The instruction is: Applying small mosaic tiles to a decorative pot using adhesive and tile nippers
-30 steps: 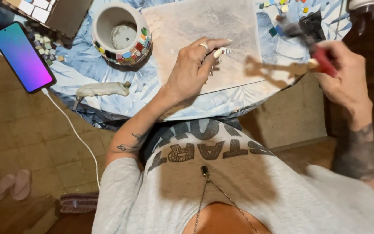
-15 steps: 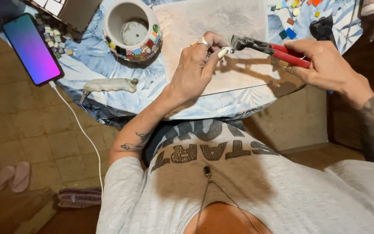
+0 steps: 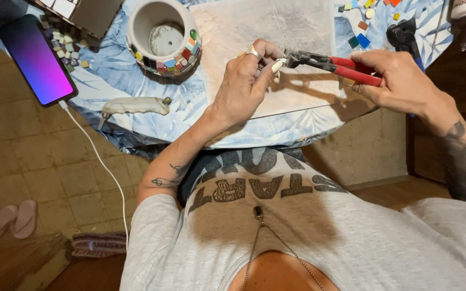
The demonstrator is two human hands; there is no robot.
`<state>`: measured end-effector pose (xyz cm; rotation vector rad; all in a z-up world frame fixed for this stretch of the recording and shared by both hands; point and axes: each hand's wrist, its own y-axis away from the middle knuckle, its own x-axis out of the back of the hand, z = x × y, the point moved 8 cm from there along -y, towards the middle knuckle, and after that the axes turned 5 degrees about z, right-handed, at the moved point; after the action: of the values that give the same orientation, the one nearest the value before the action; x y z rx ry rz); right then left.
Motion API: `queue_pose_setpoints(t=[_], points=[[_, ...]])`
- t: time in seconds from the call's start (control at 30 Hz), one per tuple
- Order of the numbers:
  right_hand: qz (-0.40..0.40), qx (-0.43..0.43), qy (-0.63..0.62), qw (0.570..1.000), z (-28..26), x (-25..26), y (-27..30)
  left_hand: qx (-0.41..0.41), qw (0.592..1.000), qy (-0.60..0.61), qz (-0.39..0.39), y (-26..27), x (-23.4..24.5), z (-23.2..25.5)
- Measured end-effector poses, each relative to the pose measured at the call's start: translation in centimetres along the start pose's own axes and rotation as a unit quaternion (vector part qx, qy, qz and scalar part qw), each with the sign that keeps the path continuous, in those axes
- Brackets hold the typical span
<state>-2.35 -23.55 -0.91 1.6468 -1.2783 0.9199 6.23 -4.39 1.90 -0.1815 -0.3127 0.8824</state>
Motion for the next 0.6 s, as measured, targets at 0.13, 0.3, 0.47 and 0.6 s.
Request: queue_pose_setpoints(t=[0.13,0.3,0.47,0.6], points=[[0.006,-0.004,0.002,1.0,0.7,-0.3,0.3,-0.005,1.0,-0.017,0.005,0.0,0.0,0.0],[-0.007,-0.021,-0.013,1.0,0.5,-0.4,0.3,-0.008,1.0,-0.011,0.005,0.1,-0.1,0.1],[-0.007,-0.035,-0.029,0.999,0.2,-0.1,0.3,0.013,0.996,0.083,0.013,0.3,-1.2,-1.1],[-0.04,-0.103,-0.011,0.994,0.6,-0.2,0.5,0.24,0.893,0.38,0.013,0.2,-3.3,-6.5]])
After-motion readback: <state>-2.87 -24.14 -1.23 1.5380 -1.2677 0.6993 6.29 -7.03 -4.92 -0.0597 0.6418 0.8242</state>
